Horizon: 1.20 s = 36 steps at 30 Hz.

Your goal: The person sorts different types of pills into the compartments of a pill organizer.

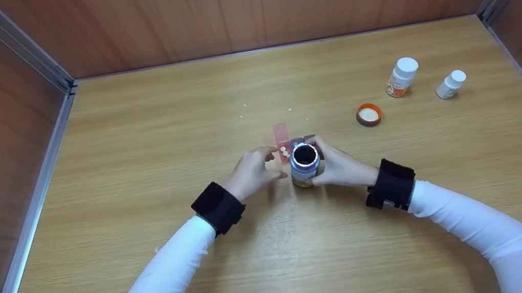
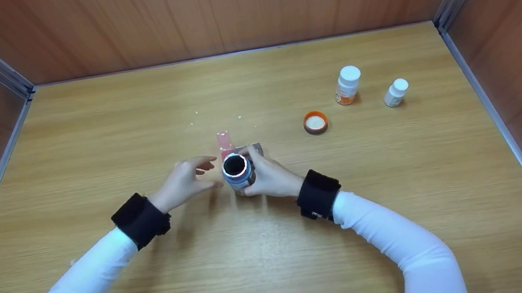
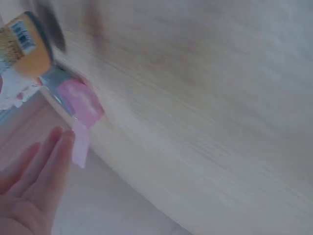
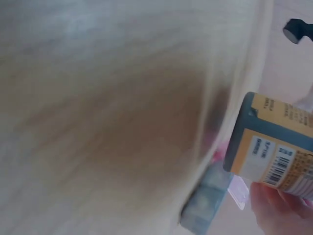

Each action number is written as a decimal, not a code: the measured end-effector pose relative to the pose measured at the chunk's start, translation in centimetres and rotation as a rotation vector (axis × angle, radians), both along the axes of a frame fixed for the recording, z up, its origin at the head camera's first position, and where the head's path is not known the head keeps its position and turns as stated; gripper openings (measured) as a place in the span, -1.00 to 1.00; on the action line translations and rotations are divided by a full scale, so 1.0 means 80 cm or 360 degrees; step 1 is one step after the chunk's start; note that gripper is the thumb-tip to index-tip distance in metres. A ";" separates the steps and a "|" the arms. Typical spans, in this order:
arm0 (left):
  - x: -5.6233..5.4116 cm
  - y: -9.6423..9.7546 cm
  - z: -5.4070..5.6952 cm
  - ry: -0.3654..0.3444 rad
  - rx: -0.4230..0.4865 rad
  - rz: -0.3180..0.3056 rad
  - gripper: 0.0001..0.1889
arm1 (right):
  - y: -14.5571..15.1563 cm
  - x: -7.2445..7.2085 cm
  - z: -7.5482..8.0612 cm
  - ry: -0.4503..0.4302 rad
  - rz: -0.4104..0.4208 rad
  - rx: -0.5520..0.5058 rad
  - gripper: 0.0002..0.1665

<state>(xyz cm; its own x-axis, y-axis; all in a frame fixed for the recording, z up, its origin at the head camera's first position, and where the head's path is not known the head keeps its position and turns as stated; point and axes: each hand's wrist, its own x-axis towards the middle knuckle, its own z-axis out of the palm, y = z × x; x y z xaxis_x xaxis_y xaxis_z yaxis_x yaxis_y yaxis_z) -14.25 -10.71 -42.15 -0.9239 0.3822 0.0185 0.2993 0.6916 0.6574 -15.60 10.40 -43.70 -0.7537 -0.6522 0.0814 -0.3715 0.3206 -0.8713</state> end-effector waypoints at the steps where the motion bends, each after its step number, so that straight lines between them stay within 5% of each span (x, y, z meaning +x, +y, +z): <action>1: 0.002 0.001 0.001 -0.0005 0.0046 -0.0037 -0.43 | 0.000 -0.002 -0.006 0.0009 0.0004 -0.0009 -0.21; 7: 0.008 0.010 0.003 -0.0090 0.0277 -0.0238 -0.29 | -0.003 -0.003 -0.018 0.0082 0.0002 0.0004 -0.23; 14: 0.009 0.023 -0.004 -0.0086 0.0451 -0.0150 -0.22 | -0.003 -0.002 -0.017 0.0145 0.0020 0.0011 -0.24; 19: 0.009 0.029 -0.006 -0.0045 0.0491 -0.0109 -0.25 | 0.012 -0.009 0.010 0.0110 0.0112 0.0057 -0.23; 24: 0.011 0.028 -0.006 -0.0050 0.0445 -0.0055 -0.28 | 0.052 -0.044 0.045 0.0315 -0.0158 0.0515 -0.28; 29: 0.013 0.028 -0.006 -0.0090 0.0429 -0.0010 -0.32 | 0.090 -0.085 0.045 0.0358 -0.0407 0.1145 -0.24; 36: 0.014 0.031 -0.008 -0.0151 0.0434 0.0025 -0.30 | 0.106 -0.105 0.017 0.0305 -0.0461 0.1283 -0.31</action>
